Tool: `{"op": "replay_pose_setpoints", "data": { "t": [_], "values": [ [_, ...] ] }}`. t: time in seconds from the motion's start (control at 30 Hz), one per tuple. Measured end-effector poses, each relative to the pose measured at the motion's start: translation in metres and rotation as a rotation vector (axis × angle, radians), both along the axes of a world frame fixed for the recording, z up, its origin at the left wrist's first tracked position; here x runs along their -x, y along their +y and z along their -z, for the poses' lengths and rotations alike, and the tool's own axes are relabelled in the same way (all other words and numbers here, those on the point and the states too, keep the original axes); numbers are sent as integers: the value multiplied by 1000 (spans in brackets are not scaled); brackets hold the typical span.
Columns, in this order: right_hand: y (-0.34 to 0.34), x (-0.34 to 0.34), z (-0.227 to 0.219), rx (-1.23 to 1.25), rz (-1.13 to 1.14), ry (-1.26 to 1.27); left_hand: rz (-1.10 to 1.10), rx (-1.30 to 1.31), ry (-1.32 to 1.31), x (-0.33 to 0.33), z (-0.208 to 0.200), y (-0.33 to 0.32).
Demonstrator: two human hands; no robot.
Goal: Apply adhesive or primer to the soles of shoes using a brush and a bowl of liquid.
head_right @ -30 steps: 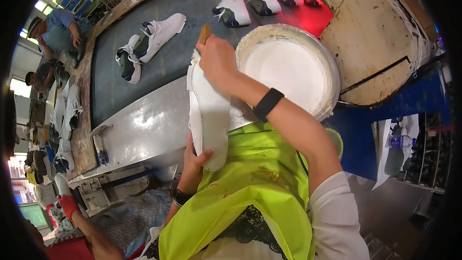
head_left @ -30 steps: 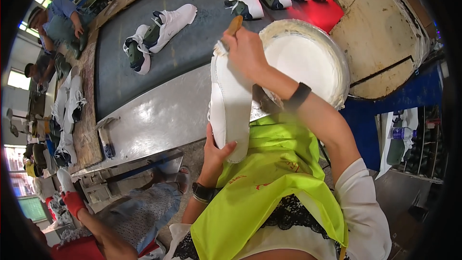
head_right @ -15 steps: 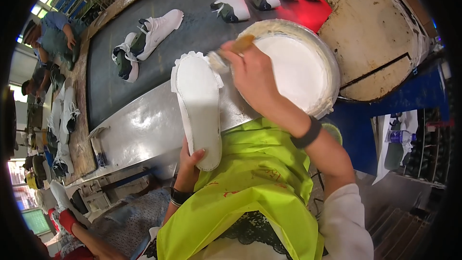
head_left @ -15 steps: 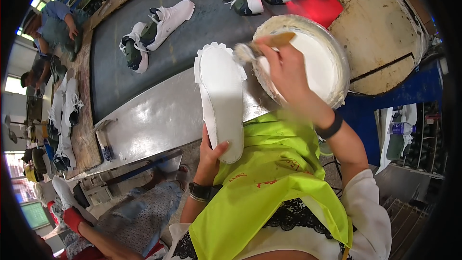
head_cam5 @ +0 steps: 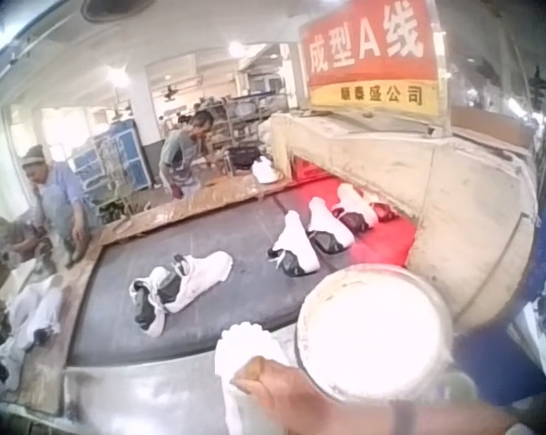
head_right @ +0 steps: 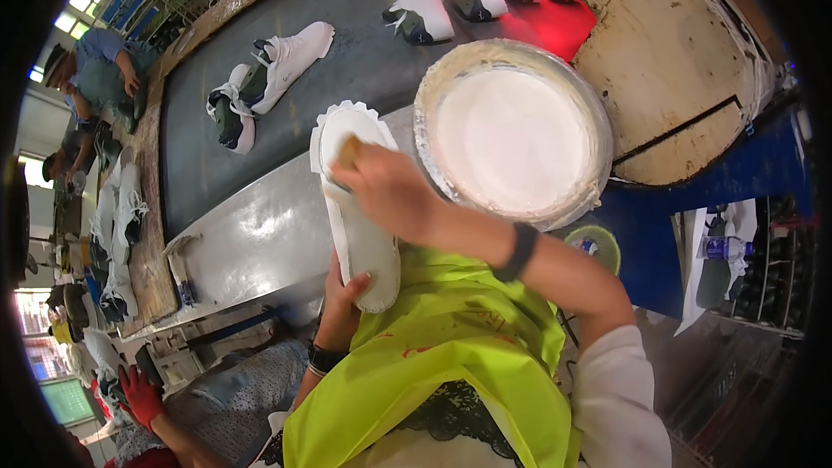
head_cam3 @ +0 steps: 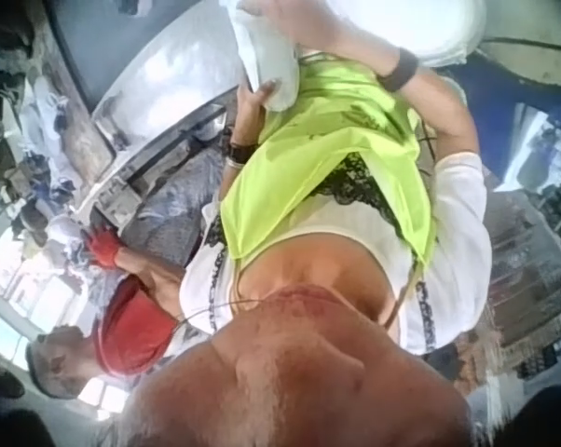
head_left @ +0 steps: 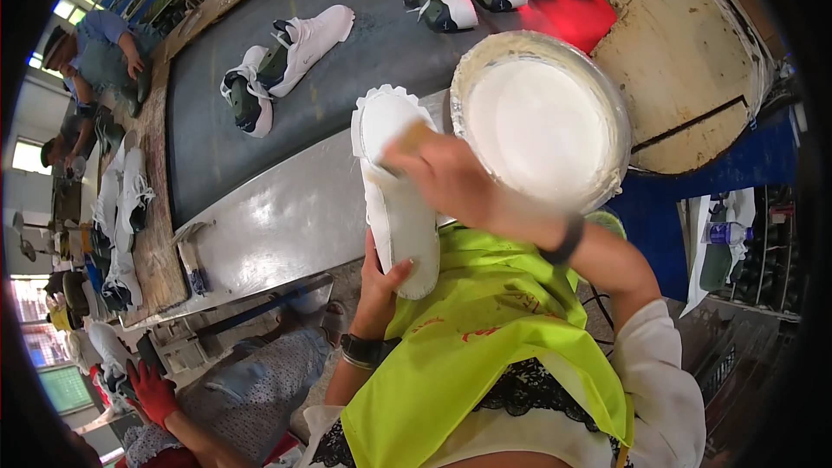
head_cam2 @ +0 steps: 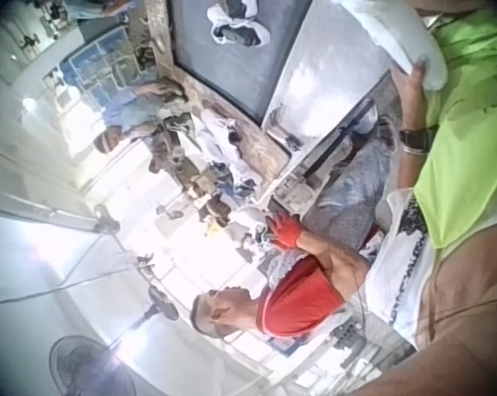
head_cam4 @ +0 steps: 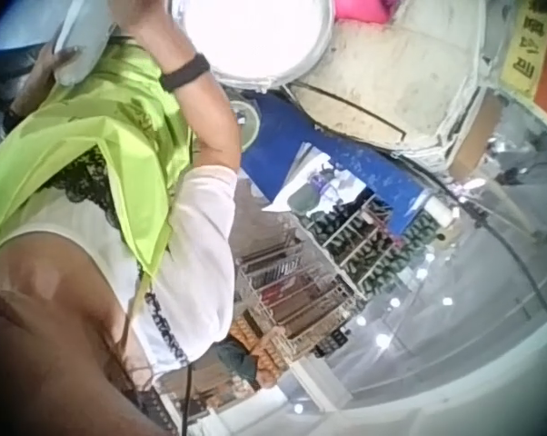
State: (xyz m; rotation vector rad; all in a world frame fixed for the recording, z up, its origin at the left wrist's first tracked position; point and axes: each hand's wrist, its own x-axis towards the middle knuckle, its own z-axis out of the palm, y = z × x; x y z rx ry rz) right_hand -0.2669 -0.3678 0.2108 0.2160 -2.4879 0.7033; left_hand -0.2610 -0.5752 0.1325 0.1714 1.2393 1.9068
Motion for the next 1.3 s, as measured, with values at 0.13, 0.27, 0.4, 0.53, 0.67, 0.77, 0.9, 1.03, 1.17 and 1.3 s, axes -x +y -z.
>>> {"op": "replay_pose_setpoints", "data": {
  "t": [0.13, 0.27, 0.4, 0.53, 0.67, 0.77, 0.9, 1.03, 1.17, 1.3],
  "values": [
    [27, 75, -14, 374, 234, -112, -25, 5, -26, -4, 1, 1],
    [40, 42, -4, 253, 435, -21, -38, -17, -14, -1, 8, -5],
    [25, -33, 21, 521, 526, -168, -17, -29, -45, 3, 11, -10],
    [13, -36, 9, 700, 586, -110, -15, -44, -80, 4, 10, -15],
    [5, -6, 21, 924, 399, 264, -54, 10, -28, -1, 2, -7],
    [-2, -20, 26, 809, 605, -85, -88, 0, -14, 3, 6, -5],
    [-1, -41, 24, 890, 586, -75, -21, -67, -94, 13, 13, -17],
    [22, -54, 2, 1016, 591, 77, -38, -46, -129, 43, -17, 5],
    [25, -61, -30, 977, 553, 13, -1, 73, 144, 137, -29, 60],
    [52, -66, -21, 1078, 603, 66, 0, 93, 291, 245, -22, 200]
  ]
}}
